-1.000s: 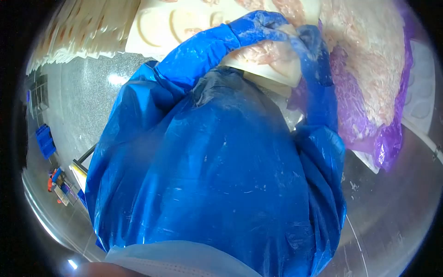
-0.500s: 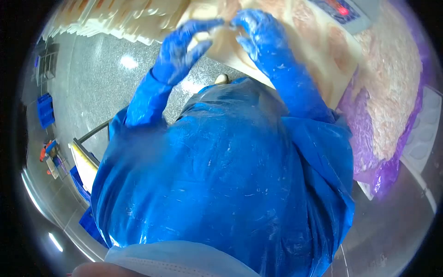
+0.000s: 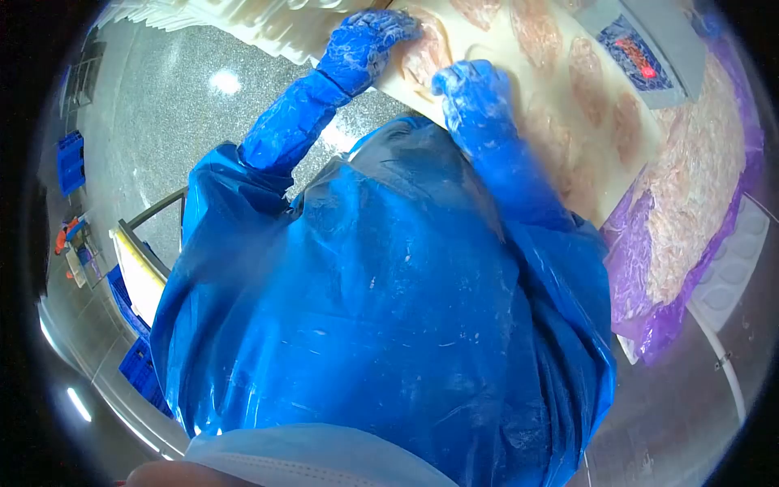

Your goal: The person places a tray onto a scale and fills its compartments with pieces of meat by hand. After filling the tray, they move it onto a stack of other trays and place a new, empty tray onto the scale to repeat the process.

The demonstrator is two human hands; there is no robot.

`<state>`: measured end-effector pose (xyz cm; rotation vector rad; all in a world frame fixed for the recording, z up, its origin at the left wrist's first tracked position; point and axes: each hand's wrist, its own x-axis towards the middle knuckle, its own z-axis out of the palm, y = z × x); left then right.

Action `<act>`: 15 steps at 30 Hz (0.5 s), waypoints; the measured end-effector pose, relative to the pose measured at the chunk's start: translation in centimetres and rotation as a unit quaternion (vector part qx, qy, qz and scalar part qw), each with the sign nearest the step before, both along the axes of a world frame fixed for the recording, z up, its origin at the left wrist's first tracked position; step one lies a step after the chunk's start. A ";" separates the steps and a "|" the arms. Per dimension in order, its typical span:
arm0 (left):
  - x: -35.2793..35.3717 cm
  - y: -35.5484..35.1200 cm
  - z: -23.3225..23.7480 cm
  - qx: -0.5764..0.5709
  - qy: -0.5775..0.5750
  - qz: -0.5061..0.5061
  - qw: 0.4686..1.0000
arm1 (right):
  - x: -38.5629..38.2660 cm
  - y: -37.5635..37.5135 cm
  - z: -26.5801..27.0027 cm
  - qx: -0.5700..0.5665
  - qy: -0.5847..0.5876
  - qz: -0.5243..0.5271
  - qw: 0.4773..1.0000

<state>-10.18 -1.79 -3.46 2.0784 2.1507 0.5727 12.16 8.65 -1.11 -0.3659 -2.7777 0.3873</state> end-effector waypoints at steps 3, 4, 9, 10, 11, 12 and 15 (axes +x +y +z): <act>0.0 0.4 -1.8 0.115 -0.005 -0.028 0.993 | 0.0 -0.8 -0.1 -0.034 -0.074 -0.090 0.993; 0.0 0.4 -1.6 0.123 -0.003 -0.038 0.992 | -0.4 -0.6 -1.5 0.041 0.002 -0.065 0.997; 4.2 0.3 0.7 0.186 0.060 0.002 0.981 | 5.4 -0.4 -1.3 -0.231 0.096 -0.069 0.966; 6.7 0.3 0.5 0.158 0.005 0.021 0.987 | 7.2 0.4 1.4 -0.077 0.130 -0.063 0.986; 9.2 0.0 0.2 0.127 -0.052 0.038 0.990 | 9.7 1.4 1.4 -0.253 0.204 -0.053 0.944; 11.7 -0.7 -0.1 0.093 -0.098 -0.019 0.991 | 12.7 1.2 2.6 -0.228 0.139 -0.178 0.947; 12.8 -1.2 0.0 0.048 -0.025 -0.055 0.997 | 20.5 2.8 2.2 -0.247 0.209 -0.294 0.900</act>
